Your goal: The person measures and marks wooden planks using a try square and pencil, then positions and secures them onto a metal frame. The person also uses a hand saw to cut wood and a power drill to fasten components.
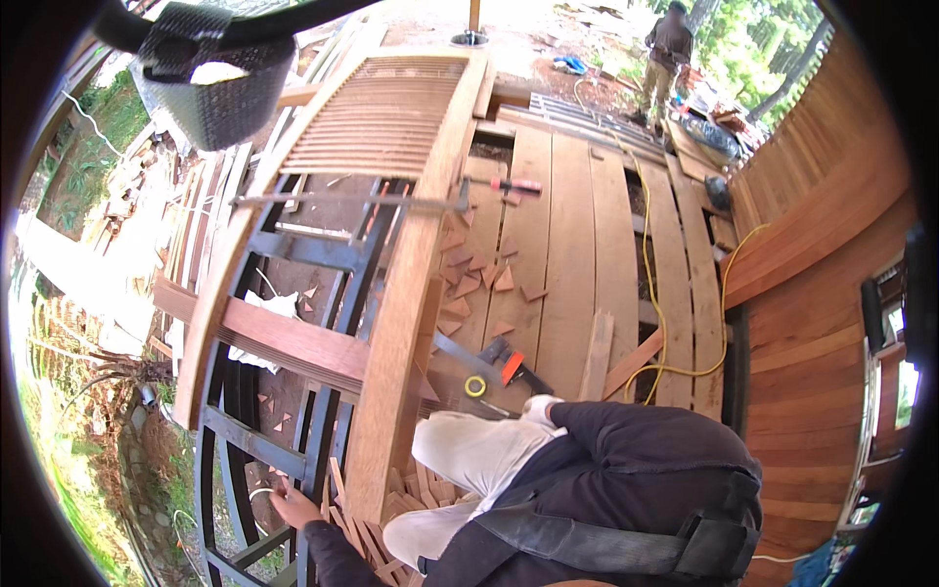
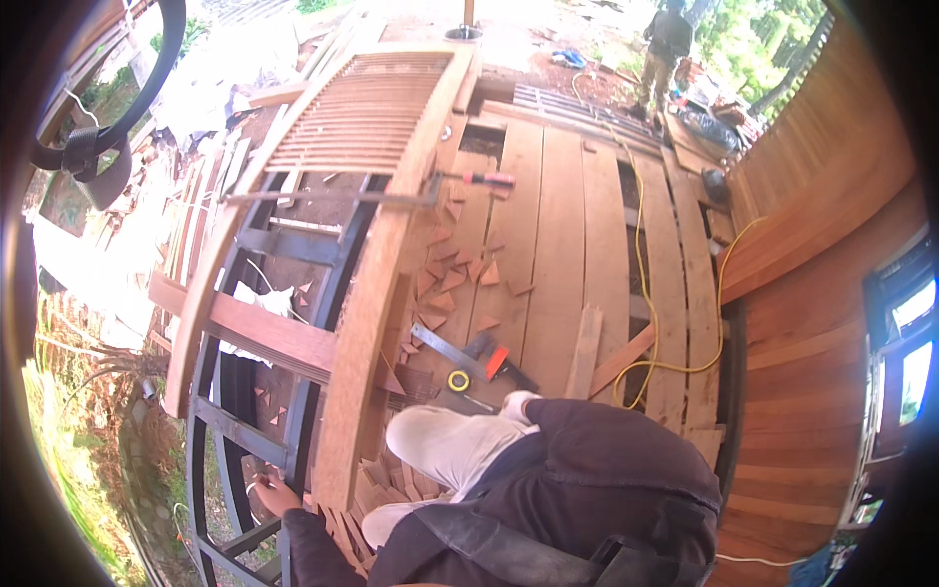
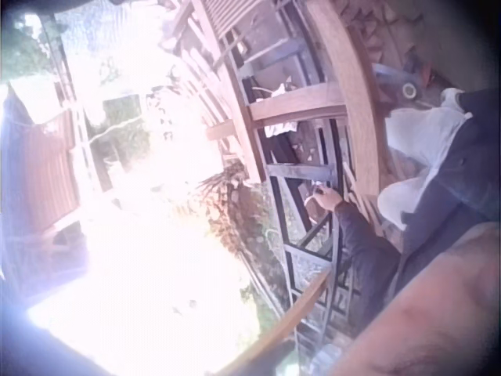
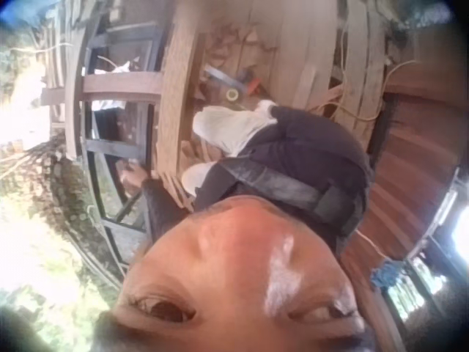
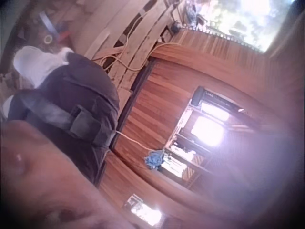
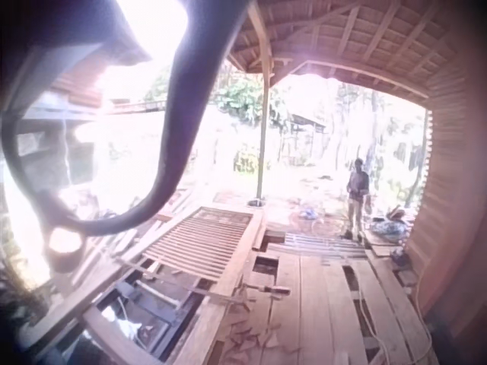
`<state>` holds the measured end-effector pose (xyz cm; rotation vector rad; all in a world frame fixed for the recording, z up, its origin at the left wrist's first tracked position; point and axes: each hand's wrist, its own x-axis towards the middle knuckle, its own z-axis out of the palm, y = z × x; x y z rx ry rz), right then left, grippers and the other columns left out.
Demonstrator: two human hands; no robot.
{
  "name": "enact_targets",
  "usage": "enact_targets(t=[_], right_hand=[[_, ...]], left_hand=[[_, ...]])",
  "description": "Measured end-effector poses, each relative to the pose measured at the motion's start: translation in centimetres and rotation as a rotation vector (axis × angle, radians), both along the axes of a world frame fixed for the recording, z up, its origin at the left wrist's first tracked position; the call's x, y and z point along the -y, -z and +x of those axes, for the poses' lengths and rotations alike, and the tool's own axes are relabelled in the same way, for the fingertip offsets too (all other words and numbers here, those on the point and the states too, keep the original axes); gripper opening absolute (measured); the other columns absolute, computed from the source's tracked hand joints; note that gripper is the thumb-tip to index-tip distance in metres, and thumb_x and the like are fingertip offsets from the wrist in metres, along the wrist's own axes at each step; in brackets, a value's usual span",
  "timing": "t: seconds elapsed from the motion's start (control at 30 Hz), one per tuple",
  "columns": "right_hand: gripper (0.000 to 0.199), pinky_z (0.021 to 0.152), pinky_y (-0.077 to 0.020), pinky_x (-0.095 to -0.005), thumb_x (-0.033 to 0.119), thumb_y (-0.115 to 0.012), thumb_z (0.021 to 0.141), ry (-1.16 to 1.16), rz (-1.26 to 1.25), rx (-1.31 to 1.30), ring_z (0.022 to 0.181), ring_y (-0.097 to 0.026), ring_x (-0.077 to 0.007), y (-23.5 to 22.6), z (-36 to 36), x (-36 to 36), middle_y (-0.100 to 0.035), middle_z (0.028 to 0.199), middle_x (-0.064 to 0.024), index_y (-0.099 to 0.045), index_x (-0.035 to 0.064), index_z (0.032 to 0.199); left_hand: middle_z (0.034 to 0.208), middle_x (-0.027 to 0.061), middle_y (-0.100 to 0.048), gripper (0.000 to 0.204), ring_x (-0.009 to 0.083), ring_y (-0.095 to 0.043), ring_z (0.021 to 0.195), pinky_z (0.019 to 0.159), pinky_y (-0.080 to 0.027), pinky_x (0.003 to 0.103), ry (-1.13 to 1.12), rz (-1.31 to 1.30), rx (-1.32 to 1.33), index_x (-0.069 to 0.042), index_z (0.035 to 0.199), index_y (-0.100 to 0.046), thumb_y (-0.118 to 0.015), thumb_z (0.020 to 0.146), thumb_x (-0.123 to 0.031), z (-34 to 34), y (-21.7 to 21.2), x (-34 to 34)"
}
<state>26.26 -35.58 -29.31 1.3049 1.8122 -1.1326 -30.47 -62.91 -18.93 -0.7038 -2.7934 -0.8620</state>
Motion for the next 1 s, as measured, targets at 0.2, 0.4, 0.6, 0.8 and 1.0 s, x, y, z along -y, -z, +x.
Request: enact_targets(t=[0.2, 0.4, 0.6, 0.8, 1.0], right_hand=[[0.044, 0.097, -0.0539, -0.043, 0.038, -0.062, 0.089, 0.033, -0.049, 0.05, 0.111, -0.071, -0.0334, -18.8, -1.4, -0.5, -0.074, 0.117, -0.0183, -0.076, 0.005, 0.114], [0.045, 0.095, -0.0548, -0.0439, 0.039, -0.059, 0.087, -0.161, 0.1, -0.11, 0.105, -0.072, -0.0363, -28.7, -3.9, 0.1, -0.074, 0.11, -0.021, -0.077, 0.0038, 0.107], [0.04, 0.091, -0.0557, -0.0445, 0.036, -0.062, 0.086, -0.167, 0.035, -0.286, 0.102, -0.072, -0.0371, -40.9, -10.2, -1.1, -0.075, 0.104, -0.0202, -0.077, 0.0056, 0.106], [0.047, 0.1, -0.0514, -0.0427, 0.04, -0.064, 0.086, -0.395, -0.021, -0.312, 0.116, -0.067, -0.0341, -40.4, -11.6, 0.6, -0.073, 0.117, -0.0185, -0.073, 0.0082, 0.12], [0.038, 0.09, -0.0552, -0.0393, 0.031, -0.063, 0.088, -0.555, -0.085, -0.228, 0.1, -0.072, -0.0318, -46.4, -8.7, -4.4, -0.076, 0.106, -0.0209, -0.075, 0.0008, 0.108]], left_hand=[[0.11, 0.0228, -0.066, 0.028, 0.0339, -0.065, 0.099, 0.092, -0.052, 0.043, -0.131, -0.116, 0.585, 0.006, 0.117, -0.061, -0.065, 0.091, -0.002, 20.3, -5.0, 10.5], [0.108, 0.0216, -0.067, 0.026, 0.0327, -0.066, 0.097, 0.089, -0.053, 0.043, -0.031, -0.261, 1.144, 0.005, 0.115, -0.062, -0.064, 0.091, -0.003, 27.8, -17.0, 11.9], [0.106, 0.0204, -0.067, 0.025, 0.0315, -0.066, 0.094, 0.086, -0.054, 0.043, -0.14, -0.039, 1.243, 0.004, 0.114, -0.063, -0.064, 0.09, -0.004, 28.3, -23.3, 8.2], [0.104, 0.0192, -0.068, 0.024, 0.0304, -0.067, 0.092, 0.083, -0.054, 0.042, -0.385, 0.233, 1.254, 0.004, 0.113, -0.064, -0.064, 0.09, -0.005, 33.9, -25.3, 10.8], [0.101, 0.018, -0.069, 0.023, 0.0292, -0.068, 0.09, 0.08, -0.055, 0.042, -0.624, 0.28, 1.265, 0.003, 0.111, -0.065, -0.063, 0.09, -0.006, 53.2, -26.7, 14.8]])
